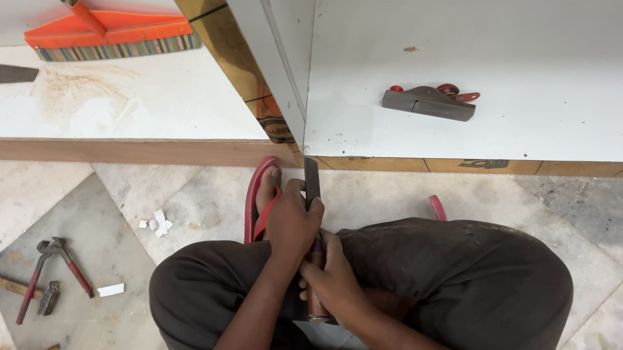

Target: The person sits on the floor and uses a chisel to carve and shape the edge of a wooden trim piece attached to a white cabinet. They repeatedly scrape the wood surface, removing shavings, while occasionally pausing to inspect the edge.

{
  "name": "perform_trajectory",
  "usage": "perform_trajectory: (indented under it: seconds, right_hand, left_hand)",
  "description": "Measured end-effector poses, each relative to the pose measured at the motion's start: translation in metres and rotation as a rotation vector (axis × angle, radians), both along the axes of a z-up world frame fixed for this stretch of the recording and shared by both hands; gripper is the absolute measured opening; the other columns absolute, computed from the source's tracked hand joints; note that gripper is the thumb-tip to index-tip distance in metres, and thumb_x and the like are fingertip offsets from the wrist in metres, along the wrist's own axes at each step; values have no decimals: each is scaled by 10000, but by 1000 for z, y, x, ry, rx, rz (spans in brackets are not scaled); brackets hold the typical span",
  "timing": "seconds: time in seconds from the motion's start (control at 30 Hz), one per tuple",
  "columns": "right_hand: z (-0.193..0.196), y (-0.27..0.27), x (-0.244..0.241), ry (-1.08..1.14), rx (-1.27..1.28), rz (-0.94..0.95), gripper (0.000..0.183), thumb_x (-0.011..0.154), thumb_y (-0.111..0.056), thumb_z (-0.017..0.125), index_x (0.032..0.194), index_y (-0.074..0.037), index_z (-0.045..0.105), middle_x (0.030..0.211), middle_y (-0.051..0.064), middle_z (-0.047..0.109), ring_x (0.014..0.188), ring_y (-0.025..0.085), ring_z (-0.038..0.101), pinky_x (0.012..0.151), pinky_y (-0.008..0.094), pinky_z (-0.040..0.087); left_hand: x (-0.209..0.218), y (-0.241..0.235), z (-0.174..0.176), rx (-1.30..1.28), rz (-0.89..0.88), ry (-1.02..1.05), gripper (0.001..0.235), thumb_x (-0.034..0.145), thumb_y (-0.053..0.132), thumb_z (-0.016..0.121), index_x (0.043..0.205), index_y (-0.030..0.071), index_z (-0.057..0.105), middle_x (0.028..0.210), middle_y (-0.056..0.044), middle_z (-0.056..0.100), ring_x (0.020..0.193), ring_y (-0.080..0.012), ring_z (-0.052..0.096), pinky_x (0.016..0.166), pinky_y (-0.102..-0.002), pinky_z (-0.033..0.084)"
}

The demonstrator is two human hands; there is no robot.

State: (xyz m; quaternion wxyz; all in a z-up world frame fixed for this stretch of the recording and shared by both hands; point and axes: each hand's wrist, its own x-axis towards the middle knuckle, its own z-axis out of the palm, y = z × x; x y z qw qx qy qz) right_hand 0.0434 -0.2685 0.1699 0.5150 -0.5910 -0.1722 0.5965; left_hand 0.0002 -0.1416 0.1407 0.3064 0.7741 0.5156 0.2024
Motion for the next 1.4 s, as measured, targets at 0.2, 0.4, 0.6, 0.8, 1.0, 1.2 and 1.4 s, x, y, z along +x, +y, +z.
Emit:
perform_trajectory:
  seconds: [0.2, 0.4, 0.6, 0.8, 1.0, 1.2, 1.4]
  right_hand:
    - [-13, 3, 40, 221, 36, -135, 630, 913, -135, 541, 1518, -76, 379, 916, 93, 621, 625, 155, 617, 504, 314, 547]
    - [-22, 11, 67, 238, 116, -70, 585, 965, -168, 490, 1533, -55, 404, 903, 81, 623, 627, 137, 629, 515, 293, 559]
    - [-14, 23, 58, 47, 40, 35, 669, 940, -172, 528, 1569, -164, 301, 916, 102, 643, 625, 152, 640, 511, 294, 556]
    - [-8, 20, 54, -85, -104, 41, 751, 902, -174, 601, 1589, -181, 297, 1028, 93, 658, 677, 144, 655, 572, 304, 557]
    - [27, 16, 99, -1038, -408, 519, 679, 935, -353, 705, 1543, -290, 409, 805, 168, 737, 687, 227, 734, 701, 374, 568]
    - [41, 46, 172, -1487, -417, 818, 615, 916, -394, 639, 1489, -334, 424, 895, 63, 760, 792, 264, 757, 719, 425, 592]
    - [32, 74, 192, -1340, -539, 842, 574, 975, -371, 636, 1523, -371, 464, 894, 41, 763, 686, 216, 789, 691, 344, 620]
  left_hand:
    - [13, -8, -21, -336, -23, -510, 452, 924, 300, 696, 1242, -2, 590, 834, -84, 686, 651, -184, 653, 572, -344, 529]
    - [9, -9, -40, -956, -77, -791, 395, 1003, 350, 622, 1224, 22, 612, 820, -29, 641, 538, -74, 523, 483, -232, 440]
    - [1, -1, -56, -1021, -42, -927, 372, 1056, 343, 621, 1079, -26, 585, 711, -43, 608, 442, -71, 457, 412, -229, 356]
    - [4, 0, -65, -938, -78, -897, 398, 1046, 339, 612, 1199, -24, 668, 826, -40, 642, 664, -80, 582, 580, -225, 473]
    - [8, 9, -57, -1067, -178, -895, 488, 1011, 432, 586, 1240, 2, 614, 1076, -105, 720, 1005, -211, 707, 871, -329, 550]
    - [42, 38, -59, -1141, -100, -895, 480, 1004, 461, 586, 1164, 8, 604, 1152, -196, 742, 1000, -238, 732, 875, -360, 567]
    - [63, 61, -86, -1117, -51, -856, 509, 1013, 465, 538, 1145, -18, 631, 1034, -194, 770, 893, -233, 735, 807, -355, 552]
